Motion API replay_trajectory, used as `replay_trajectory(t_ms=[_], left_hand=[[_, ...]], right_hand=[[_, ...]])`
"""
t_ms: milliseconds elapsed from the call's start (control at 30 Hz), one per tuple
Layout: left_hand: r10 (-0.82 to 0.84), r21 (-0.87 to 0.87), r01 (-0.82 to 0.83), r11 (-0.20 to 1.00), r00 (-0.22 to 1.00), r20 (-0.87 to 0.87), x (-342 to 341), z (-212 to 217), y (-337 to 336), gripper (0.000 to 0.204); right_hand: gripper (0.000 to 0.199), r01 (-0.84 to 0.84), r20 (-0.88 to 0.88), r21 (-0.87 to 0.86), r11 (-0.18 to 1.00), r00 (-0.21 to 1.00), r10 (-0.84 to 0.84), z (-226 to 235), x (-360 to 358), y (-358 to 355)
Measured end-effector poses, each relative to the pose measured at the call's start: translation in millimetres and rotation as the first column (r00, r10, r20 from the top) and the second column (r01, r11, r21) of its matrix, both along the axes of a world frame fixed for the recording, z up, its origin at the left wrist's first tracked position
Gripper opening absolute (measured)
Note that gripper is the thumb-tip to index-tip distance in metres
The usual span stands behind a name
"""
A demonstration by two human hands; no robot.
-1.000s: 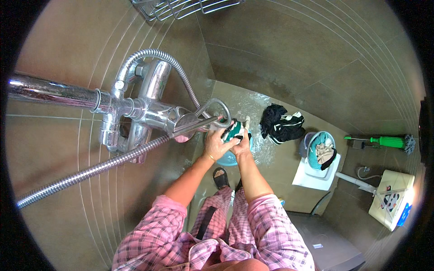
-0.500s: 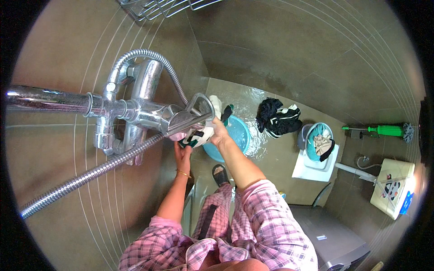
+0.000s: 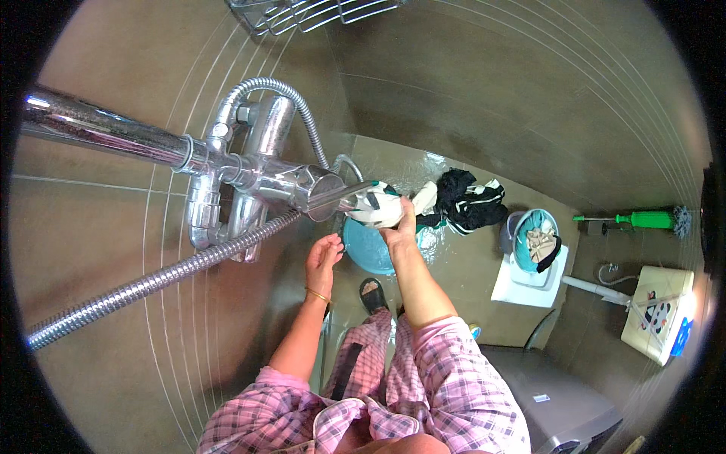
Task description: The person hand-washes clothes in a blue plastic basin filled with water. They scrub and rinse a dark garment, then a white garment, and finally a green and white garment, squeezing each item to remove excess water before placing it aside.
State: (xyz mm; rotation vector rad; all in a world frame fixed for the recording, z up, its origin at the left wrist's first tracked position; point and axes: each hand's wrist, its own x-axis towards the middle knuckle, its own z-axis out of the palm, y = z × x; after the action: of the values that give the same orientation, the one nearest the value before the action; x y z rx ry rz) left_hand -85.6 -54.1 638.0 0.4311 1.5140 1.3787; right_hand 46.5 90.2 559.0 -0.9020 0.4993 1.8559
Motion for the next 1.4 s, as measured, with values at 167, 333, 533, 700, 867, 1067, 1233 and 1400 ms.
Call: replay_trajectory(t_ms=[167,333,533,700,867,1067,1233,1400], left_hand=[[-0.052,-0.045,0.052,0.998,0.999,0.007,20,0,-11,0.024],[0.116,-0.133,-0.103,0.986,0.988,0.100,15,-11,-30,0.033],[0.297,-0.287,-0.219,0.933,0.917,0.265,-23,-43,-53,0.044],[0.090,-0.236,0.033,0.971,0.866,0.491,-11,-30,-28,0.056],[-0.170,-0.146,0.451,0.880,0.588,0.791,16,-27,13,0.094],[-0.215,0.095,0.695,0.713,0.087,0.973,65,-37,31,0.104],[-0.246,0.486,0.821,0.300,-0.426,0.871,90,-68,28,0.090],[-0.295,0.537,0.791,0.294,-0.459,0.838,97,-32,42,0.082]], right_hand=[[0.034,-0.147,0.014,-0.050,0.988,0.989,0.148,-4,15,-42],[0.040,-0.207,-0.075,-0.073,0.976,0.977,0.202,-5,-11,-60],[0.044,-0.178,-0.197,0.123,0.976,0.960,0.200,32,-25,-37],[0.039,-0.065,-0.048,0.149,0.987,0.996,0.072,53,22,-30],[0.043,-0.232,0.159,0.319,0.919,0.969,0.189,69,84,-53],[0.071,-0.665,0.568,0.279,0.693,0.696,0.439,108,132,-74],[0.060,-0.933,0.839,0.284,0.219,0.353,0.414,161,164,-71],[0.069,-0.947,0.901,0.311,-0.085,0.265,0.344,181,193,-72]])
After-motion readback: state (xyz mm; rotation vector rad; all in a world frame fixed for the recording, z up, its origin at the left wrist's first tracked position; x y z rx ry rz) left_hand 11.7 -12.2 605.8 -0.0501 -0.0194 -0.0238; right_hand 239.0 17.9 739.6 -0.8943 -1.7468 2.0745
